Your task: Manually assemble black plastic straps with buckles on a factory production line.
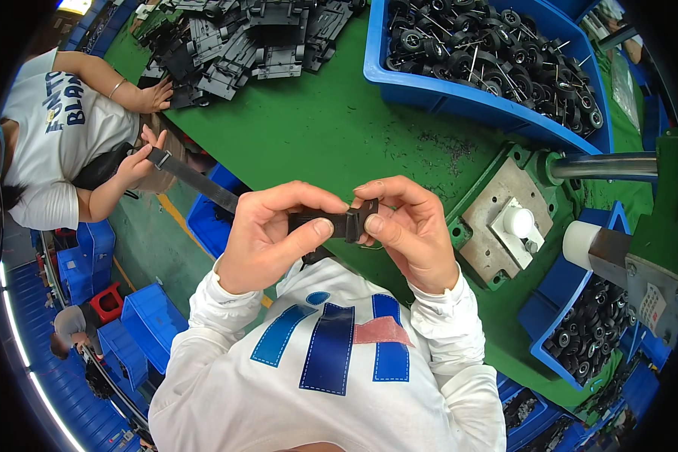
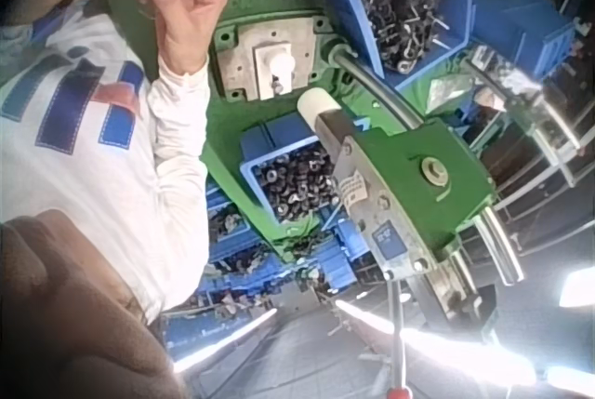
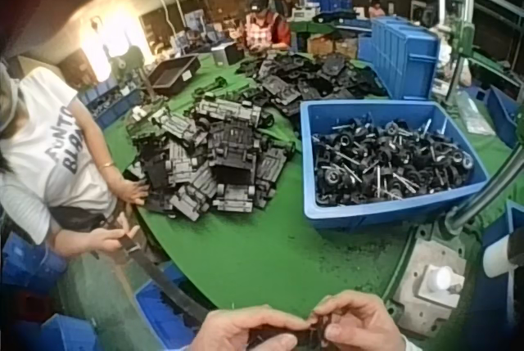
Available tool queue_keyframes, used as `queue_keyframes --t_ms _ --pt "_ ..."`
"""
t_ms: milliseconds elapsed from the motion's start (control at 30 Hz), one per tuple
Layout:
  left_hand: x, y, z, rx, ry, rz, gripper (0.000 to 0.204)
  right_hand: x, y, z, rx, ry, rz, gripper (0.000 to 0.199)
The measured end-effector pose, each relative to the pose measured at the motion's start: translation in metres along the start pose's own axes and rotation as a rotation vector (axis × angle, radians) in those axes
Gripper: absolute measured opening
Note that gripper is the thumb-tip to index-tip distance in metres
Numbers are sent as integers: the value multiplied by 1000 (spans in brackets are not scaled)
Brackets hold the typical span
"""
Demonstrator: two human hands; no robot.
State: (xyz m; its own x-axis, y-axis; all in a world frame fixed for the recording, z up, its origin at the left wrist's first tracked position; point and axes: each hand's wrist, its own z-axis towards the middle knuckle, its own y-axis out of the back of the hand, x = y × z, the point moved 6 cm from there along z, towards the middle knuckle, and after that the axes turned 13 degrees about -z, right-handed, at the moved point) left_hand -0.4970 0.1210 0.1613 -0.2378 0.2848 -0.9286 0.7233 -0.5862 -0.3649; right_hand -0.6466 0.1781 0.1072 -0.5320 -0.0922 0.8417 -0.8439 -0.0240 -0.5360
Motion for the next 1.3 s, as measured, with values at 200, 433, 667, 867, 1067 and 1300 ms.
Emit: queue_keyframes --t_ms 200,433,667,867,1067,1300 --pt "2 0 -1 -14 18 -30 19 -1 -2 1 -4 -2 -5 27" --pt "-1 4 0 -14 30 34 23 -1 -6 2 28 3 -100 29" --pt "1 5 -1 -25 77 25 21 0 -7 3 55 49 -106 30" --pt "6 6 -1 -76 94 26 13 7 -10 2 -42 158 -216 28" --pt "3 4 0 -34 29 97 15 4 -5 2 -15 90 -154 21" --pt "0 4 1 -22 29 111 17 1 -8 3 18 27 17 19"
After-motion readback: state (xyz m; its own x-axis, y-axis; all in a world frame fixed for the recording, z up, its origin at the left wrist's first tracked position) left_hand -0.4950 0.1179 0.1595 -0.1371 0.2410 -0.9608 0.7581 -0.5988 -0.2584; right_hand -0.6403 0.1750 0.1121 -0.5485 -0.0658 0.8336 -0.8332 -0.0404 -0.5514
